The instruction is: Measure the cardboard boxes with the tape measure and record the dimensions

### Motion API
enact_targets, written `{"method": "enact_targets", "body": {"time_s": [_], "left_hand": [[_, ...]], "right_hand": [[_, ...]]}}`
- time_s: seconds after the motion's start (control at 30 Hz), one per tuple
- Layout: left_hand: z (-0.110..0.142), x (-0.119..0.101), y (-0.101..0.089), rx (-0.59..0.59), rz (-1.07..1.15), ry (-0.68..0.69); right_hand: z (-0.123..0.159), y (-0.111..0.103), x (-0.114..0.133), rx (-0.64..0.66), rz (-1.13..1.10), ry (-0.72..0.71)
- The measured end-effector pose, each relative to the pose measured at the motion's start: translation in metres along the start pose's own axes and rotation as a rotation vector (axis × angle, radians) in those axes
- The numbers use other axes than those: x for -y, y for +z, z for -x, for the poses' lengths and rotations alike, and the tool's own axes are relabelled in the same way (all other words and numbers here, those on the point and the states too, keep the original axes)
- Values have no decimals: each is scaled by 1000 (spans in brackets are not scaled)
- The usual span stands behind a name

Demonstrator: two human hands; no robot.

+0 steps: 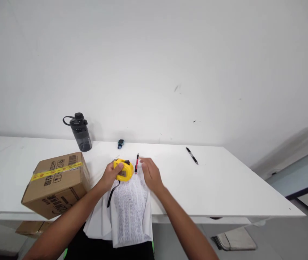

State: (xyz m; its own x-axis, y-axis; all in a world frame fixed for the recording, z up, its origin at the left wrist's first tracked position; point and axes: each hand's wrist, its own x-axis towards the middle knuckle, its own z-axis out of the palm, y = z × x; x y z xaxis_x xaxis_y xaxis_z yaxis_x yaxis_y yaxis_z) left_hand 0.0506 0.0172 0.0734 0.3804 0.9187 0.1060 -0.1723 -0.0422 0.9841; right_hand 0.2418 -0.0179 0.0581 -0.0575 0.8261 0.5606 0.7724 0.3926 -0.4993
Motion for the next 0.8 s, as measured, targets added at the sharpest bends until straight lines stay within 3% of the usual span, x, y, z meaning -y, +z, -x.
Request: {"method": "enact_targets", "body": {"time_s": [0.03,0.07,0.1,0.23,0.33,0.63,0.8], "left_hand": [[-14,8,-2,-34,-1,-24],[-25,17,-5,-48,-6,-39],[-33,25,-8,-49,-19,-48],[-42,48,-19,-10,-82,-76],[-38,52,-23,38,-122,-97],[-41,59,-25,67,-267,-105],[-39,56,-24,71,-376,-110]], "right_hand": [[-18,2,-15,145,250,40],[-35,6,-28,360,478,-7],[-49,11,-39,450,525,-47],[-76,32,-61,602,547,-162],[-72,36,-68,593,543,-165],[-52,32,-94,503,413,33],[-54,34,-100,304,180,187]]}}
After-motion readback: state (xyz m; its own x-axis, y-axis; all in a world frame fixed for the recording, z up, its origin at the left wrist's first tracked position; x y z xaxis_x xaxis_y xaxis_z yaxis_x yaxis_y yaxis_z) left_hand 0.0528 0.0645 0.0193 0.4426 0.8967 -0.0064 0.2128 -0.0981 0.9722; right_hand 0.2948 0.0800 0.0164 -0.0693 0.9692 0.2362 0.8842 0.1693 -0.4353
